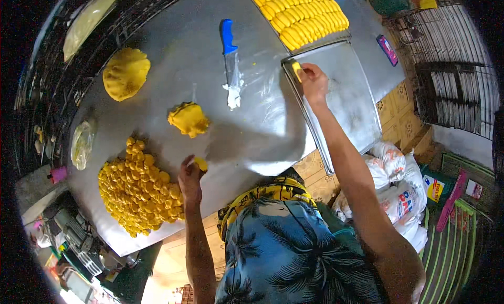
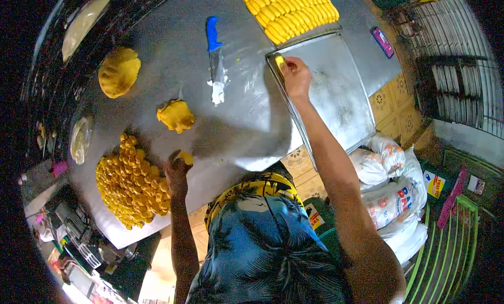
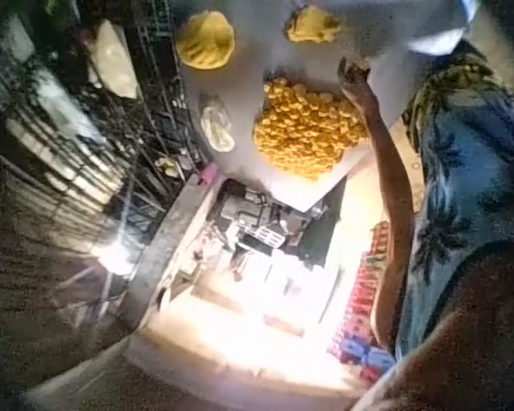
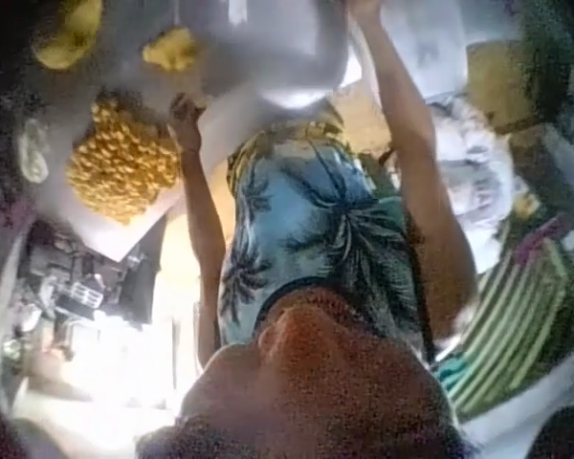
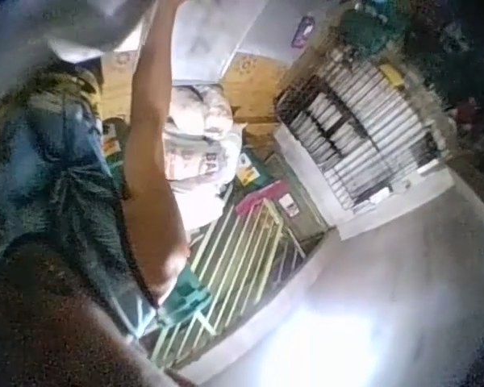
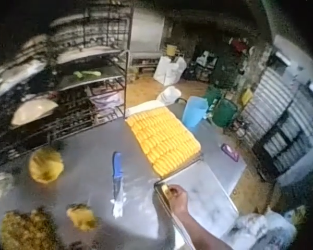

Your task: Rolling small pieces of yellow dough into balls and placing them onto a baking tray.

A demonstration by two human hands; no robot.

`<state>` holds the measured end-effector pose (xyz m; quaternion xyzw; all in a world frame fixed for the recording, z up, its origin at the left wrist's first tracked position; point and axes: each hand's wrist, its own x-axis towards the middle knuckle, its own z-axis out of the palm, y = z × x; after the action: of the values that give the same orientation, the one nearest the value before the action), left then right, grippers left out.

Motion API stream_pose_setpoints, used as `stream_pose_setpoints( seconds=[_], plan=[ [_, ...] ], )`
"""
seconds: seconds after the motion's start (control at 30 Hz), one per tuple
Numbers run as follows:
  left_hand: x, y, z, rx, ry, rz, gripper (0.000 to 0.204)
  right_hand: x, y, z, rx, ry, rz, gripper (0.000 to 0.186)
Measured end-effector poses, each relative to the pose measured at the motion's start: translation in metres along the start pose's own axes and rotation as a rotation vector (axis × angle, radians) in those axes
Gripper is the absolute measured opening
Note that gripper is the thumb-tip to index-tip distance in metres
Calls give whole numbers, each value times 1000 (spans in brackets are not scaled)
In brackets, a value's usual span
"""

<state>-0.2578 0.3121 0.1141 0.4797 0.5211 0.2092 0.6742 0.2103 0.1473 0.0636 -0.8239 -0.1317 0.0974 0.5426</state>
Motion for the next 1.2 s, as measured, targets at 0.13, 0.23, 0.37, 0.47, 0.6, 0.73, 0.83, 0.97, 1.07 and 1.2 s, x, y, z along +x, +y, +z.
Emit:
stream_pose_setpoints(
  seconds=[0.13,0.23,0.37,0.47,0.6,0.73,0.83,0.97,1.07,1.2],
  plan=[
    [-18,-23,10,148,-117,56,33,15,9,15,-122,-56,-76,24],
    [-29,-38,18,182,-56,-103,38,10,2,16,-441,20,-299,22],
    [-28,-51,27,-132,56,-73,40,-43,-36,13,-351,26,-545,33],
    [-9,-46,28,62,177,19,35,-138,-69,44,-235,-583,-488,38],
    [8,-31,24,356,82,5,32,-255,-85,104,-107,-1070,-604,63],
    [6,-16,15,446,93,248,32,-297,-86,126,-624,-1043,-763,72],
    [-2,-12,11,709,-3,157,34,-309,-94,135,-636,-917,-873,70],
    [-19,-14,15,1050,-100,632,49,-305,-103,134,-558,-992,-890,67],
    [-22,-12,5,1222,-168,512,56,-285,-101,123,-523,-1046,-946,67],
    [-23,-12,-2,1390,6,350,64,-249,-91,126,-515,-1005,-1021,66]
  ],
)
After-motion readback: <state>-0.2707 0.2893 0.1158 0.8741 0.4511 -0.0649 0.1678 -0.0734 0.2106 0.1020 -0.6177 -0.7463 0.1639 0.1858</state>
